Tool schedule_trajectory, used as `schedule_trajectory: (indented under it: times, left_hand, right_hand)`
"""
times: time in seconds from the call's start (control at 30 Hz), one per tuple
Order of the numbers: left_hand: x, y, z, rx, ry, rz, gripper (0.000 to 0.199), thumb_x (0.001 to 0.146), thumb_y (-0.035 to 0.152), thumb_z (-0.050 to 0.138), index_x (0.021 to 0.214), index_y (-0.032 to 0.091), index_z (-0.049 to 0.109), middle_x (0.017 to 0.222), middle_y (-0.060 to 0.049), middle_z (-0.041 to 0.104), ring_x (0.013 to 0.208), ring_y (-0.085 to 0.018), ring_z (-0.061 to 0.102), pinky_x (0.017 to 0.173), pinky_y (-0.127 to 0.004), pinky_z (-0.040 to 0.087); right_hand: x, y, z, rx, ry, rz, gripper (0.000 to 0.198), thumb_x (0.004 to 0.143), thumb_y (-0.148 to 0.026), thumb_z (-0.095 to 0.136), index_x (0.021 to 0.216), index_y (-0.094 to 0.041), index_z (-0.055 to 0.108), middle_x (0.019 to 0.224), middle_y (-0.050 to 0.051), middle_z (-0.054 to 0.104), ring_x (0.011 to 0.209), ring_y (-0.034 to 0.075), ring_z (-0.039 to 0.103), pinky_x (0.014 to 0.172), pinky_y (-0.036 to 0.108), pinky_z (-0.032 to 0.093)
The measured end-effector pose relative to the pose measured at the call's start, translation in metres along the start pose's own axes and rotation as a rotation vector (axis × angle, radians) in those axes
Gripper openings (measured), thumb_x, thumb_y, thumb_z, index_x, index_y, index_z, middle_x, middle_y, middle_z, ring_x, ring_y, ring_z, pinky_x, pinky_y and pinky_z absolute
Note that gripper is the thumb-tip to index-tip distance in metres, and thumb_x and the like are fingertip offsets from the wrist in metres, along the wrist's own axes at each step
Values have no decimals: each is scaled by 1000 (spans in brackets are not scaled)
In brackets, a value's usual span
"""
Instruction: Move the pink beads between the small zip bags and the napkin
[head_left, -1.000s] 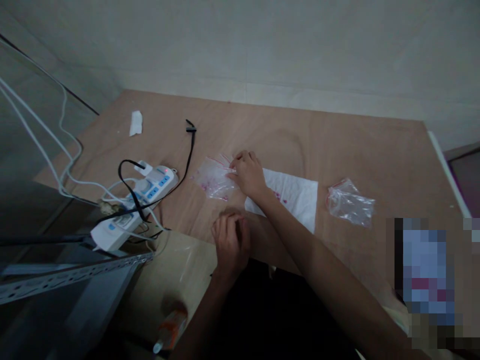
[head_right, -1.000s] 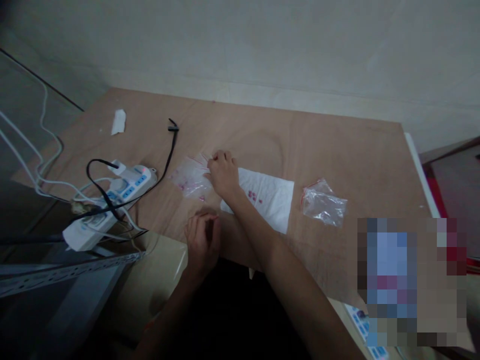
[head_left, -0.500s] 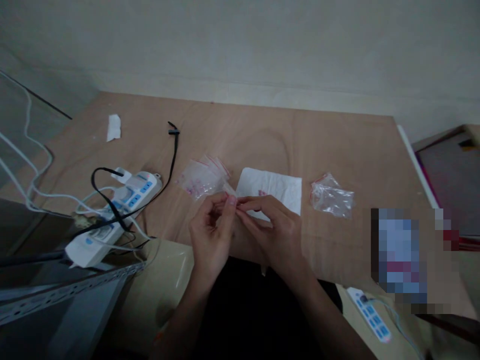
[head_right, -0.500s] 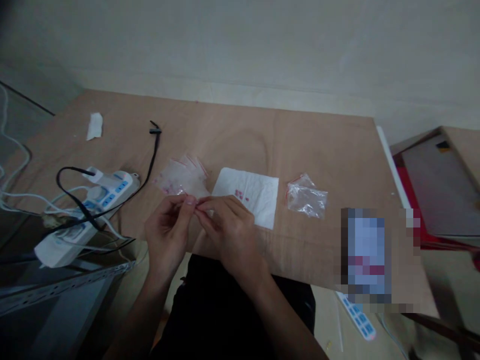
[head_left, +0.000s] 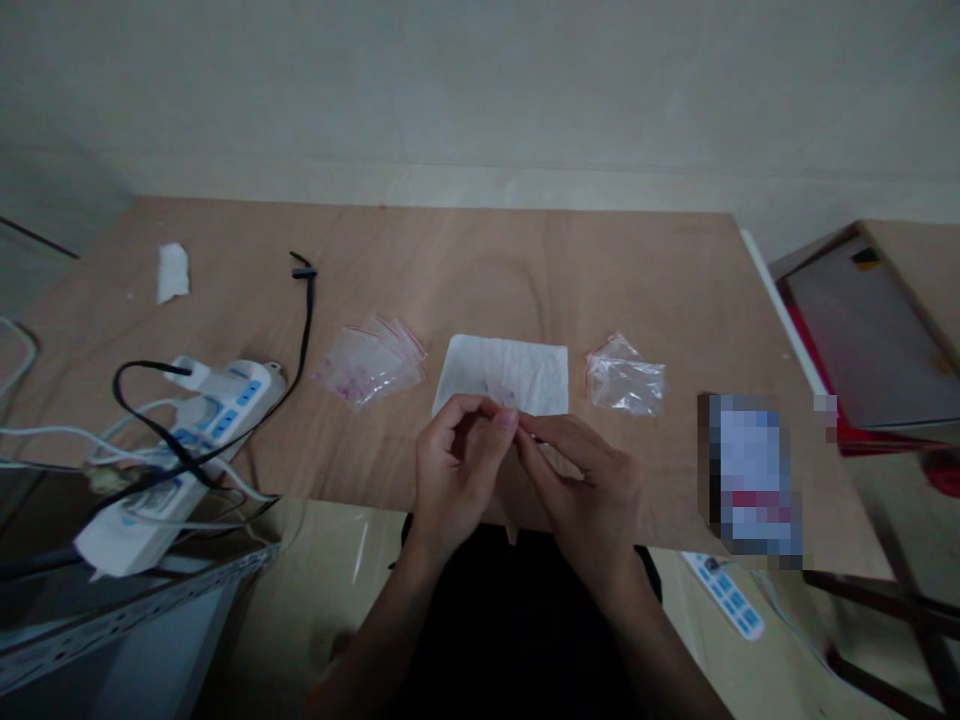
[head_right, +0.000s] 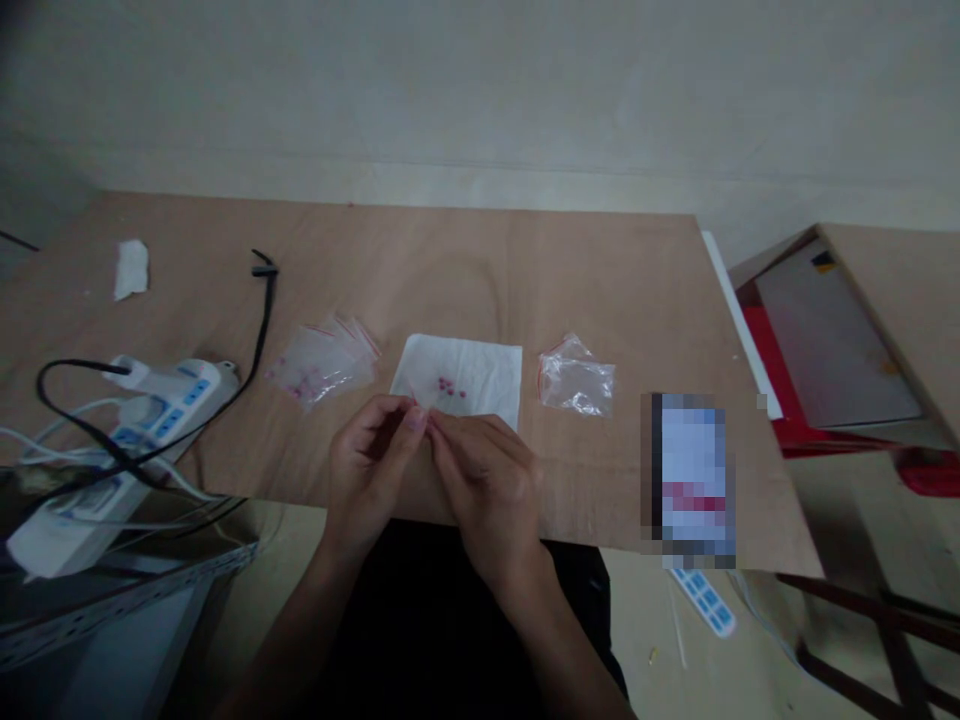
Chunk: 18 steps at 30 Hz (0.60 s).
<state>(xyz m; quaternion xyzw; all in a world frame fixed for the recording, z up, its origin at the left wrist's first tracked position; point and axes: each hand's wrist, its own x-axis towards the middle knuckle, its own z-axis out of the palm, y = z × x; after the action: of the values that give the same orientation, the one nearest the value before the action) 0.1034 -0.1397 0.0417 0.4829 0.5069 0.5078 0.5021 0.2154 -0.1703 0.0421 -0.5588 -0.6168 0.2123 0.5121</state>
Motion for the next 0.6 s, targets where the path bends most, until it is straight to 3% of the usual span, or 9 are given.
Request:
schedule_trajectory:
  times: [0.1,0.37,0.5,0.6]
  left_hand:
    - [2,1,2,2,5,-2,12,79,31,69,77,19,67,73,-1,69,67,-13,65,63,-23,52]
    - [5,-4,3,-42,17,-11,13,81,31,67,76,19,68,72,0,71,66,-12,66,64,-22,53]
    - [6,-9,2,-113,-15,-46,13,80,32,68,78,19,69,77,-1,72,71,-13,67,68,-23,54]
    - [6,-12,0,-165,-56,-50,13,83,32,65,79,20,68,76,-1,71,73,-13,66,69,-22,52]
  right_hand:
    - [1,2,-4,-66,10,-85,33,87,-9,58,109,-28,72,98,4,77,86,19,72,75,36,60]
    - [0,6,-7,-124,22,-145,32,86,-7,59,109,-23,73,102,7,76,88,20,71,75,36,61]
    - [-1,5,-7,-74,3,-97,33,87,-9,59,111,-28,72,106,4,76,92,20,71,79,38,60]
    - [-1,2,-6,14,-12,27,29,86,-14,63,109,-28,73,102,3,76,89,19,72,79,36,60]
